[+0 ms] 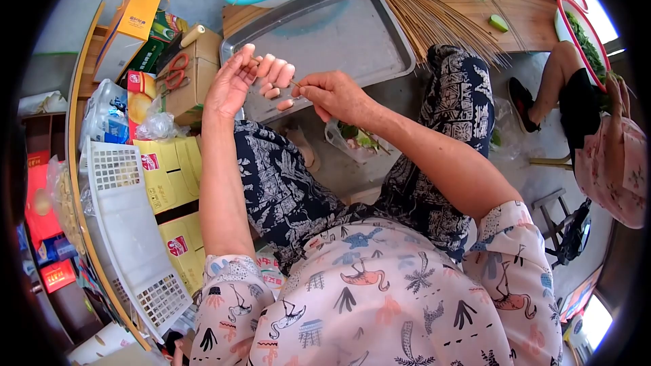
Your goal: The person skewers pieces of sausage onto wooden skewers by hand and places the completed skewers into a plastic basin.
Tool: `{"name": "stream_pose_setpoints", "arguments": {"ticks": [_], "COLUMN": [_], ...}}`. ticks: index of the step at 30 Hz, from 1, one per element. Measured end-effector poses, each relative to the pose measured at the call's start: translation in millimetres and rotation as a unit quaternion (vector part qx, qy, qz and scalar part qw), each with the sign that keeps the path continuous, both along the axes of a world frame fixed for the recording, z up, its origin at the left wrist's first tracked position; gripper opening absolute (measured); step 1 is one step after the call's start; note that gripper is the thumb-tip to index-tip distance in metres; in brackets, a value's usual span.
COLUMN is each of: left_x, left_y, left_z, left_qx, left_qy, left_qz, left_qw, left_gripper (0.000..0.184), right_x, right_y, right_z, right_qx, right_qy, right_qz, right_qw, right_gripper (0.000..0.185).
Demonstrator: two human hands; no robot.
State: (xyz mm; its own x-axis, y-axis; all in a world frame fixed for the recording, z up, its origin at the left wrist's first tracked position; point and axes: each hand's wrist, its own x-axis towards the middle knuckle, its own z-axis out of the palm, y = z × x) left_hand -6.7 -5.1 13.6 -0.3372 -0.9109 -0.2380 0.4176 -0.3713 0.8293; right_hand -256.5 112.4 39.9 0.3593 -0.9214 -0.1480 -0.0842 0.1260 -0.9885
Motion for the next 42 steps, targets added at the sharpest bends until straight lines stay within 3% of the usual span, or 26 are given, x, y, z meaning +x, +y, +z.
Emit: {"name": "stream_pose_setpoints", "arguments": {"ticks": [4,6,10,16,27,28,30,31,34,35,36,37,38,39,40,41,42], "left_x": [-4.3,-7.6,-9.8,-17.4,-23.7,-16.1,-12.4,-2.7,18.2,37.2,62.0,111.7,143.9,185.0,180.5,165.0,153.1], "left_y": [2.1,5.3,9.1,15.5,19.7,10.1,9.6,5.8,33.5,41.9,52.6,60.0,79.9,103.6,129.5,146.7,159.9], "left_z": [4.9,9.4,18.1,29.6,33.7,22.0,19.4,10.8,46.7,67.2,98.3,110.2,146.7,176.0,214.0,247.1,256.8], "left_qx": [0.019,-0.009,-0.026,-0.040,0.039,0.022,0.026,0.011,-0.073,-0.141,-0.265,-0.272,-0.334,-0.360,-0.392,-0.478,-0.484], "left_qy": [0.020,-0.052,-0.059,-0.038,-0.047,0.003,0.019,0.016,-0.091,-0.144,-0.145,-0.236,-0.303,-0.505,-0.293,-0.215,-0.181], "left_qz": [-0.008,-0.049,-0.092,-0.129,-0.125,-0.186,-0.191,-0.165,0.105,0.206,0.265,0.342,0.462,0.554,0.646,0.686,0.681], "left_qw": [1.000,0.997,0.994,0.990,0.990,0.982,0.981,0.986,0.988,0.958,0.916,0.868,0.764,0.556,0.586,0.505,0.519], "left_gripper": [0.023,0.023,0.020,0.024,0.022,0.022,0.022,0.025,0.054,0.058,0.043,0.021,0.005,0.006,0.011,0.012,0.017], "right_x": [1.6,2.3,2.9,4.9,6.7,7.8,10.5,11.8,11.1,9.0,5.7,3.7,2.0,1.9,1.3,-0.7,0.4], "right_y": [0.0,-0.1,-1.0,-2.1,-6.8,-8.8,-10.4,-10.0,-5.8,-6.6,-5.2,-1.2,0.8,2.1,2.2,4.0,5.2], "right_z": [-0.6,-1.6,-2.8,-5.7,-12.0,-13.1,-16.5,-12.4,2.3,5.6,5.6,4.8,6.8,6.6,7.6,8.4,11.5], "right_qx": [0.000,0.003,0.021,0.014,0.015,0.000,0.006,0.004,-0.006,-0.013,-0.002,0.014,0.028,0.036,0.028,0.022,0.022], "right_qy": [-0.001,-0.003,-0.009,-0.018,-0.011,-0.013,-0.047,-0.034,-0.050,-0.056,-0.060,-0.064,-0.063,-0.064,-0.061,-0.054,-0.053], "right_qz": [-0.004,-0.003,0.001,-0.006,-0.009,-0.013,-0.025,-0.031,-0.036,-0.030,-0.030,-0.032,-0.032,-0.038,-0.033,-0.031,-0.030], "right_qw": [1.000,1.000,1.000,1.000,1.000,1.000,0.999,0.999,0.998,0.998,0.998,0.997,0.997,0.997,0.997,0.998,0.998], "right_gripper": [0.025,0.025,0.025,0.024,0.026,0.026,0.025,0.025,0.024,0.024,0.024,0.024,0.025,0.025,0.025,0.025,0.025]}}
